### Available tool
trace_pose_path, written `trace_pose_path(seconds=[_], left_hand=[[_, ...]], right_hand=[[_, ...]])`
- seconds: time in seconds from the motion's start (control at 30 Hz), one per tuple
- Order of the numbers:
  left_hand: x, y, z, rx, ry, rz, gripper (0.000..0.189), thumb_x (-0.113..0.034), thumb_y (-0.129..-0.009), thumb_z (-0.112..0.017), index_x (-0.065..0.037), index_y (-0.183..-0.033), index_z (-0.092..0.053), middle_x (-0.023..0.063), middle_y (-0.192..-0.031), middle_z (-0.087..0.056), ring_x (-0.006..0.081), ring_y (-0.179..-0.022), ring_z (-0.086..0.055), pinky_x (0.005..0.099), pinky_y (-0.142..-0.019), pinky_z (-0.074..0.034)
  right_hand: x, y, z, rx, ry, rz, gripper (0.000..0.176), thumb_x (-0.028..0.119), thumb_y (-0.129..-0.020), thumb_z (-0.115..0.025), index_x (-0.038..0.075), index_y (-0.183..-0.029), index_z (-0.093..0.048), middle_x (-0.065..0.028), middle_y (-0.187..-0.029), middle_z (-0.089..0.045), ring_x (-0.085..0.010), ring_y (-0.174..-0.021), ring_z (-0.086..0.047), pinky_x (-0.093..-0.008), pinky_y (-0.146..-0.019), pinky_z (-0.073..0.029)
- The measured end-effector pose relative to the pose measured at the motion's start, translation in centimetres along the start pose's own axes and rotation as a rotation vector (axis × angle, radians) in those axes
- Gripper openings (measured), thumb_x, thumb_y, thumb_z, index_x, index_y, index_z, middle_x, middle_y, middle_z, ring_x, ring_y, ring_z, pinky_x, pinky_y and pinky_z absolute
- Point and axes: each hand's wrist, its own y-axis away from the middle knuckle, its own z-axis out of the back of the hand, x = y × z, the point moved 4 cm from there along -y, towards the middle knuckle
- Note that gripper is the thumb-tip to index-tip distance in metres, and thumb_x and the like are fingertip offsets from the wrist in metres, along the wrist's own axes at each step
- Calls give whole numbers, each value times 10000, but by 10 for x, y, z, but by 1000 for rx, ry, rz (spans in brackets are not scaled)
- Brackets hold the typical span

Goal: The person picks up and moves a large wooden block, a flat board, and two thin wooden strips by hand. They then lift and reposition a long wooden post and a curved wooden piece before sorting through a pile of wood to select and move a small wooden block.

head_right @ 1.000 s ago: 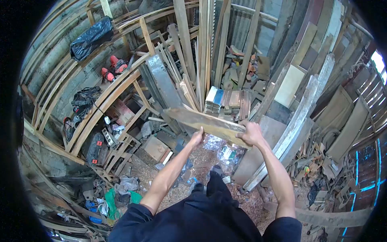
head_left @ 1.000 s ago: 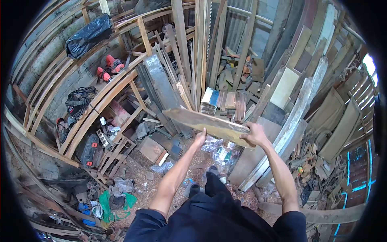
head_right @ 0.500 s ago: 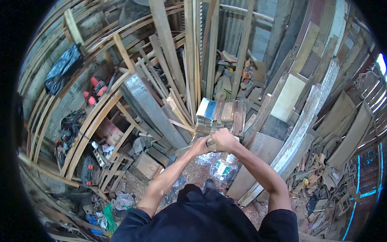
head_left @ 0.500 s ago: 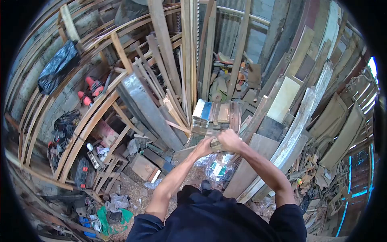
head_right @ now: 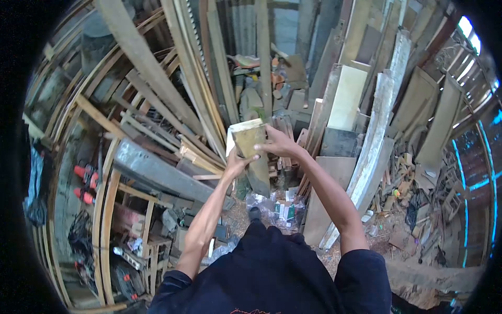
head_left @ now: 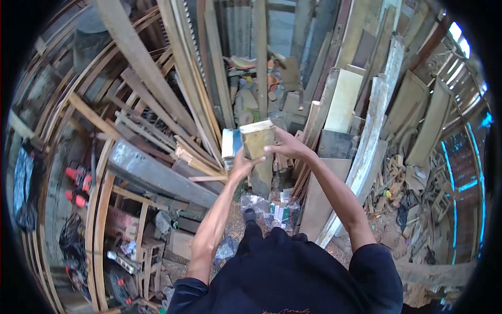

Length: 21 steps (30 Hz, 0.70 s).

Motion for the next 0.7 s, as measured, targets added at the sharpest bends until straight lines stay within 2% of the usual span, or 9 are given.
trace_pose_path(seconds=[0.03, 0.07, 0.13, 0.17, 0.3, 0.37, 0.47, 0.53, 0.7], left_hand=[[-16, -21, -4, 97, -77, -64, 684, -131, -601, -788, 15, -1167, -432, 122, -1072, -573, 198, -947, -560, 320, -837, -444], [-27, -41, -5, 116, -69, -77, 684, -131, -601, -788, 15, -1167, -432, 122, -1072, -573, 198, -947, -560, 320, -837, -444], [-59, -76, -16, 177, -163, -369, 687, -157, -609, -782, 11, -1175, -430, 114, -1088, -566, 190, -978, -540, 317, -839, -433], [-76, -90, -21, 180, -163, -368, 656, -166, -602, -780, -3, -1145, -448, 118, -1084, -564, 190, -999, -528, 316, -844, -423], [-103, -151, -45, 106, -287, -537, 543, -143, -625, -754, -9, -1064, -464, 126, -947, -580, 207, -922, -555, 303, -801, -437], [-116, -177, -58, 97, -281, -670, 449, -117, -710, -687, -1, -1077, -458, 128, -923, -575, 205, -897, -562, 303, -785, -446], [-122, -217, -84, 209, -57, -525, 367, -89, -777, -616, -7, -1096, -454, 141, -945, -571, 204, -898, -567, 310, -781, -450], [-120, -243, -102, 212, -123, -556, 363, -123, -821, -571, -29, -1149, -447, 151, -986, -565, 204, -913, -569, 317, -788, -451], [-93, -307, -150, 350, 65, -278, 491, -312, -870, -504, -45, -1258, -363, 157, -1090, -541, 232, -993, -541, 311, -836, -428]], right_hand=[[0, -7, 9, -106, -133, -162, 636, 220, -726, -688, 3, -1226, -361, -125, -1127, -507, -172, -1040, -470, -313, -912, -371], [-2, -15, 20, -125, -117, -168, 636, 220, -726, -688, 3, -1226, -361, -125, -1127, -507, -172, -1040, -470, -313, -912, -371], [-7, -30, 50, -245, -289, -9, 547, 114, -730, -672, 2, -1190, -399, -111, -1100, -529, -151, -1020, -487, -299, -887, -394], [-9, -31, 65, -344, -227, -15, 486, 46, -733, -647, -2, -1161, -422, -105, -1080, -543, -151, -1017, -496, -300, -881, -400], [-8, -34, 114, -719, 12, -90, 459, 94, -712, -681, -30, -1097, -463, -124, -979, -605, -169, -917, -569, -293, -790, -455], [-5, -38, 134, -834, 94, -100, 460, 114, -707, -690, -34, -1083, -469, -141, -975, -606, -190, -917, -577, -298, -784, -456], [-16, -44, 157, -991, 247, -116, 434, 153, -698, -703, -35, -1028, -492, -188, -955, -604, -256, -914, -591, -321, -770, -461], [-28, -52, 171, -1047, 295, -88, 417, 153, -697, -701, -32, -1009, -494, -195, -939, -606, -273, -903, -595, -336, -761, -463], [-102, -71, 206, -1130, 245, -217, 347, 128, -695, -675, -26, -930, -471, -209, -890, -606, -295, -874, -602, -349, -726, -466]])
